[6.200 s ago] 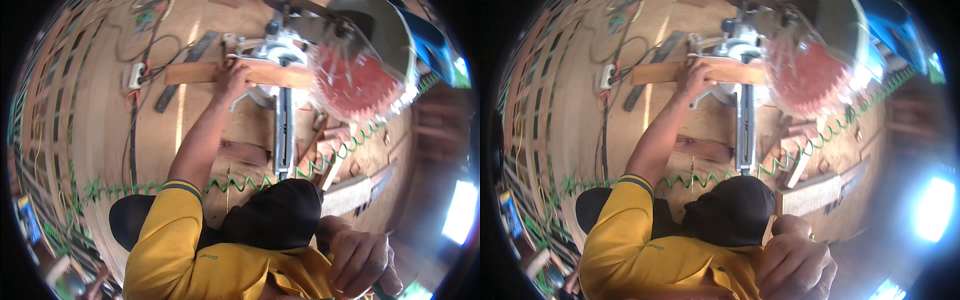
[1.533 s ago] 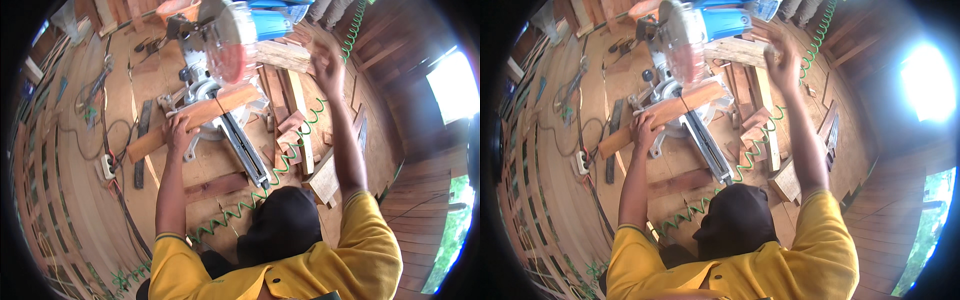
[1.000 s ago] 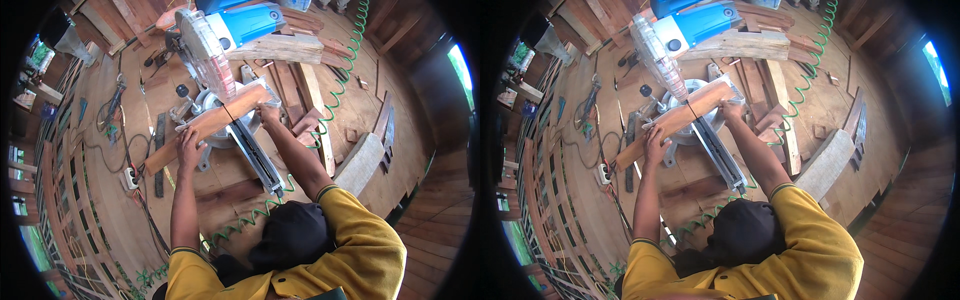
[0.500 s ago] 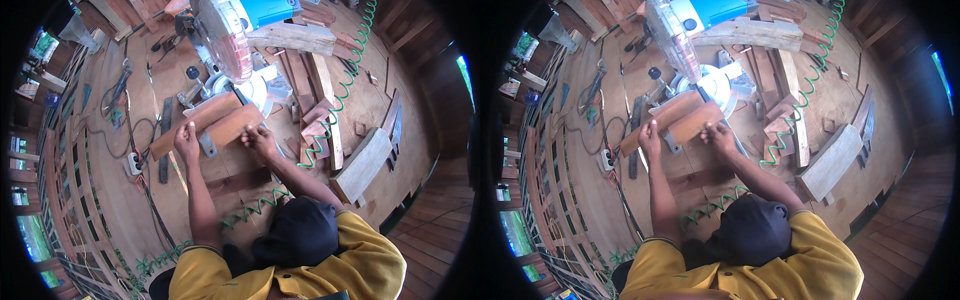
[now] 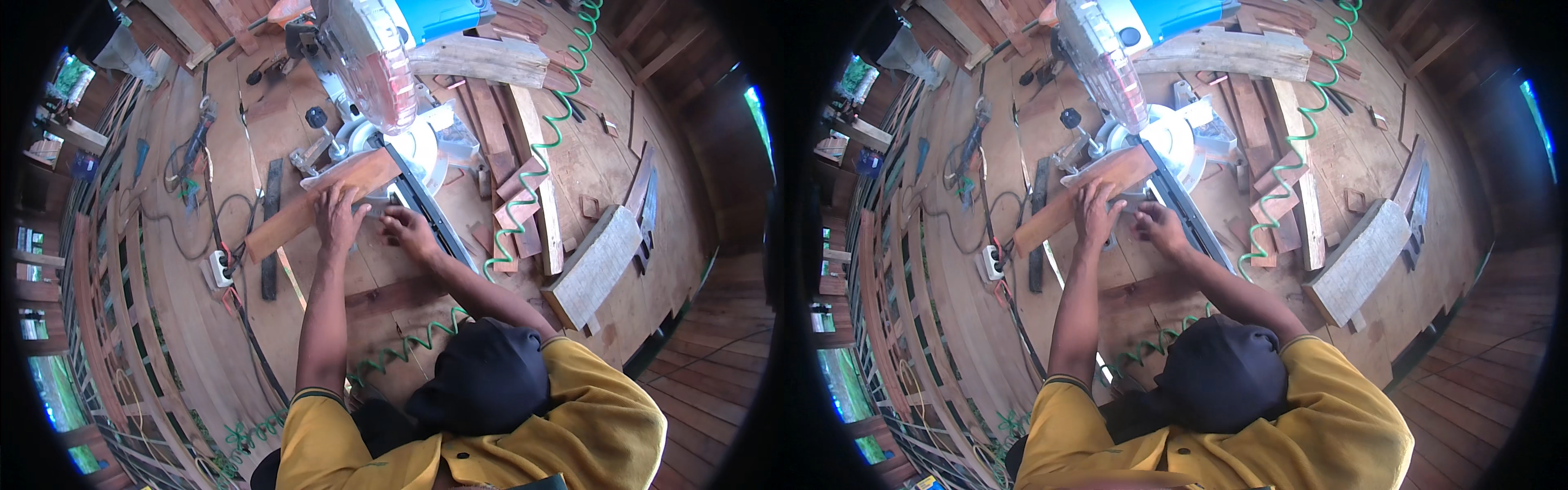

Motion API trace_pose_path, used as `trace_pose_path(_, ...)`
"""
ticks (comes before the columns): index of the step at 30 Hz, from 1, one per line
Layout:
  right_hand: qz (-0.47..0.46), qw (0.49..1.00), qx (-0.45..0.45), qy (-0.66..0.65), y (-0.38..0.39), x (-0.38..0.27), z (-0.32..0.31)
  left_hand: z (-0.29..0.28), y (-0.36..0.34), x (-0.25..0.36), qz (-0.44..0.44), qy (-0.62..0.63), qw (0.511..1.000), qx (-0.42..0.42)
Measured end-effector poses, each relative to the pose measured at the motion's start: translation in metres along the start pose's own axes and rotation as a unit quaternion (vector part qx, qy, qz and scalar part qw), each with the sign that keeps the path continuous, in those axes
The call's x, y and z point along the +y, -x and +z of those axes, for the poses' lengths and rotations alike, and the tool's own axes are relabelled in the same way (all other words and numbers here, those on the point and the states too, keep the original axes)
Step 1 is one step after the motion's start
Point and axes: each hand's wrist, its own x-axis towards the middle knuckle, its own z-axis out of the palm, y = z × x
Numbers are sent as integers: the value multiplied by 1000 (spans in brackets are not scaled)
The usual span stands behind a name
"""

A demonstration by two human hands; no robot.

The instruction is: The person walks through a partially built wooden structure, picks up a small wooden plank, and uses a miter saw to cut it into smaller pieces. The person handles the wood and operates the saw multiple times, producing several cut pieces.

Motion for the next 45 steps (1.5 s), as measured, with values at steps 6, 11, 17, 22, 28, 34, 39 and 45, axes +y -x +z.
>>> trace_pose_path(6, 11, 992, -108, 58, 63, 3, -21, 28, -6, -52, 46, -76, 995, -48)
trace_pose_path(11, -23, 982, -100, 161, 95, -25, -18, 4, -7, -65, 99, -168, 980, -29)
trace_pose_path(17, -65, 948, -94, 297, 120, -27, -51, -56, -2, -40, 99, -58, 993, -30)
trace_pose_path(22, -151, 917, -118, 349, 151, -65, 1, -149, 41, 22, 1, 94, 995, -28)
trace_pose_path(28, -254, 928, -240, 130, 122, -92, 77, -199, 53, 80, -98, 358, 928, 21)
trace_pose_path(34, -276, 914, -278, 107, 116, -123, 99, -222, 62, 121, -132, 529, 820, 174)
trace_pose_path(39, -171, 907, -369, 110, 117, -148, 79, -228, 67, 112, -49, 475, 855, 202)
trace_pose_path(45, 91, 861, -500, -2, 87, -111, 70, -223, 38, 67, -27, 807, 589, 20)
